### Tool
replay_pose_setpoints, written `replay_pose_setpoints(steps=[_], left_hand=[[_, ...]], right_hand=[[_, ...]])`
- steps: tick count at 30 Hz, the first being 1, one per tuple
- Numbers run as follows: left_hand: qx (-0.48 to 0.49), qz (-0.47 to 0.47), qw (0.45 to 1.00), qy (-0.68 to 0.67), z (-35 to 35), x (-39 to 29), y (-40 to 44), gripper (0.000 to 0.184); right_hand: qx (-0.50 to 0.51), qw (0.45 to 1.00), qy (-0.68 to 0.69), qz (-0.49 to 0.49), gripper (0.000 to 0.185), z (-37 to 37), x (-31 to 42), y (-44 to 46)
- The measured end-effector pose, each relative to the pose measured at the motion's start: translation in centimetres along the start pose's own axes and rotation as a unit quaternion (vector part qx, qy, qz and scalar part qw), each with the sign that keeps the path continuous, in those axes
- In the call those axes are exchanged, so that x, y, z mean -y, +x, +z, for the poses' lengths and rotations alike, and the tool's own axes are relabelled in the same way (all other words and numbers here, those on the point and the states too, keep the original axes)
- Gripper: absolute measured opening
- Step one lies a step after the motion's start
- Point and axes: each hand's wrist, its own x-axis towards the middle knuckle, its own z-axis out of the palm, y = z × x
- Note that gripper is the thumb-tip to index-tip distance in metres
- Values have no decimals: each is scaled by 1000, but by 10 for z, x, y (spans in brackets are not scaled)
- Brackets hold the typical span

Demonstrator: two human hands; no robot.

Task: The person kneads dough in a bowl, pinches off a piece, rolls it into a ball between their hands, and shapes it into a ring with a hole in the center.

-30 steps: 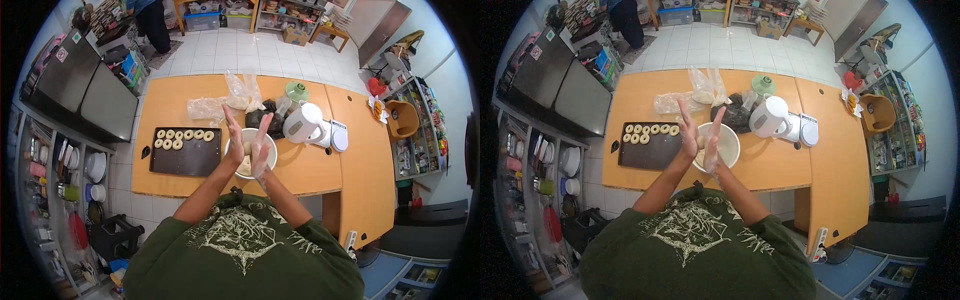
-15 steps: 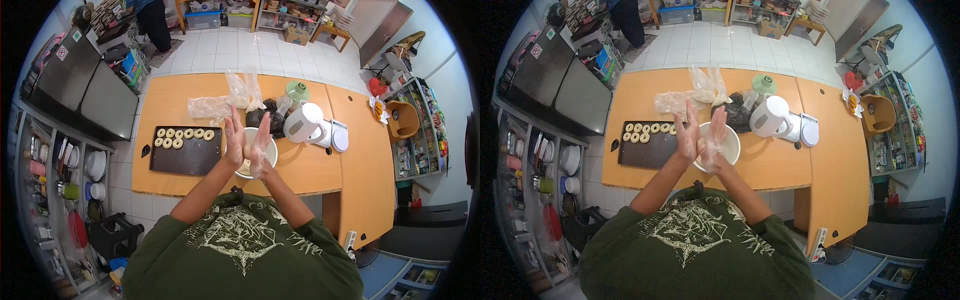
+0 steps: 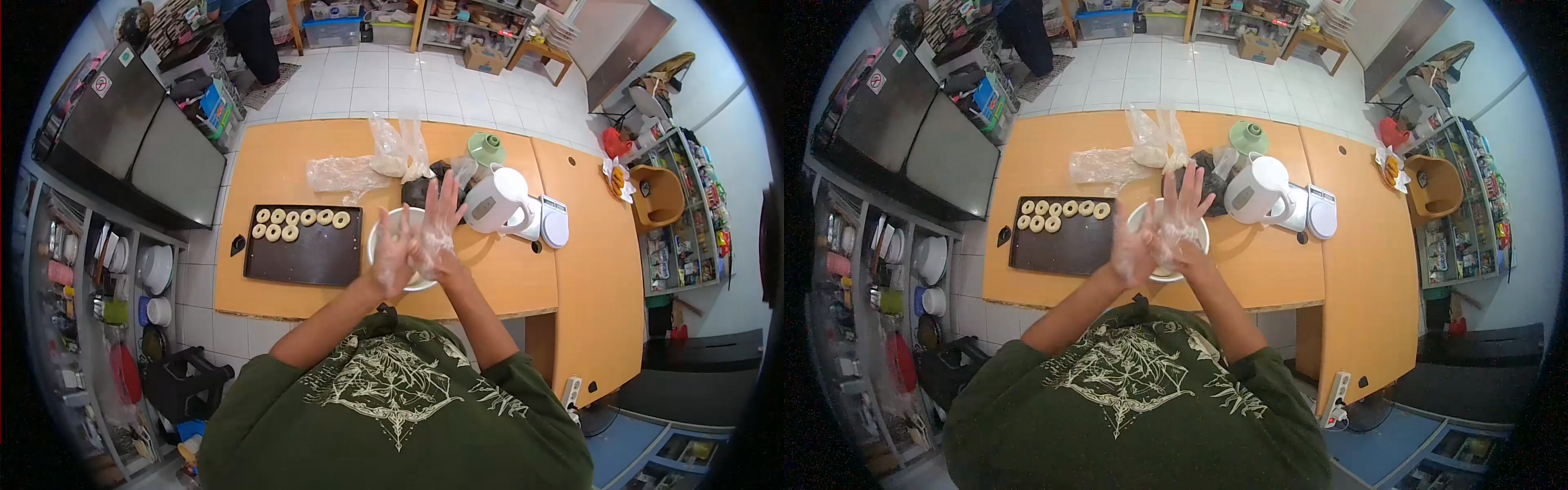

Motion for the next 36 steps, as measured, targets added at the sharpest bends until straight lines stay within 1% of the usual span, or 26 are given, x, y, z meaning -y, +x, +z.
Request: replay_pose_setpoints(steps=[2,3,4,6,7,8,9,10,12,13,14,15,16,17,18,20,22,24,25,26,28,30,31,32,33,36], left_hand=[[23,30,996,76,1,14,14,92],[99,214,958,165,20,13,25,99],[129,302,929,171,19,17,28,103],[184,473,846,167,23,23,33,110],[103,294,950,39,14,8,23,109],[16,96,991,-91,15,-9,12,107],[17,32,995,-89,22,-22,0,118],[16,32,995,-90,20,-18,-3,118],[70,-56,985,-150,12,-2,-9,112],[160,-65,931,-323,-6,16,1,116],[159,-65,931,-323,1,23,11,116],[182,199,960,-79,10,29,24,118],[140,204,969,-16,4,21,20,118],[98,203,973,50,-3,13,16,118],[58,198,972,114,-1,3,11,119],[69,28,986,-147,7,-25,7,117],[78,13,980,-180,11,-27,-2,114],[43,-50,952,-300,19,-12,-12,109],[102,-58,897,-425,12,6,-7,108],[101,-57,898,-425,8,6,-6,108],[179,-41,920,-345,3,0,2,110],[256,-26,930,-261,0,-8,12,111],[295,-16,931,-216,-1,-13,15,112],[332,-6,928,-171,-2,-16,15,113],[90,10,986,-139,13,-24,3,104],[124,-9,973,-195,10,-25,-1,101]], right_hand=[[-11,993,112,20,111,-12,13,12],[-1,992,126,30,111,-15,26,12],[8,989,139,40,111,-19,40,11],[82,989,50,-110,114,-25,53,-3],[76,989,51,-116,114,-20,44,-8],[70,989,52,-121,113,-16,35,-14],[62,994,37,-83,114,-14,19,-14],[55,997,22,-44,115,-13,5,-15],[18,999,42,-31,115,-14,-1,0],[7,999,48,-25,115,-15,4,7],[-4,998,54,-19,116,-15,12,12],[0,997,59,-42,114,-11,27,13],[-1,997,60,-40,114,-14,40,7],[52,996,54,-52,113,-19,55,-3],[51,994,45,-90,112,-17,47,-5],[46,985,28,-165,110,-12,30,-9],[57,997,7,-58,108,-15,9,-10],[44,998,22,-28,106,-23,6,2],[32,998,34,-39,103,-20,9,7],[20,997,47,-50,101,-14,15,10],[39,997,-8,-72,95,-5,39,5],[150,976,-28,-156,92,-27,66,-2],[96,983,8,-153,96,-25,62,-7],[97,983,9,-154,96,-29,57,-5],[54,988,41,-135,98,-38,47,2],[-67,986,137,-68,104,-67,17,19]])
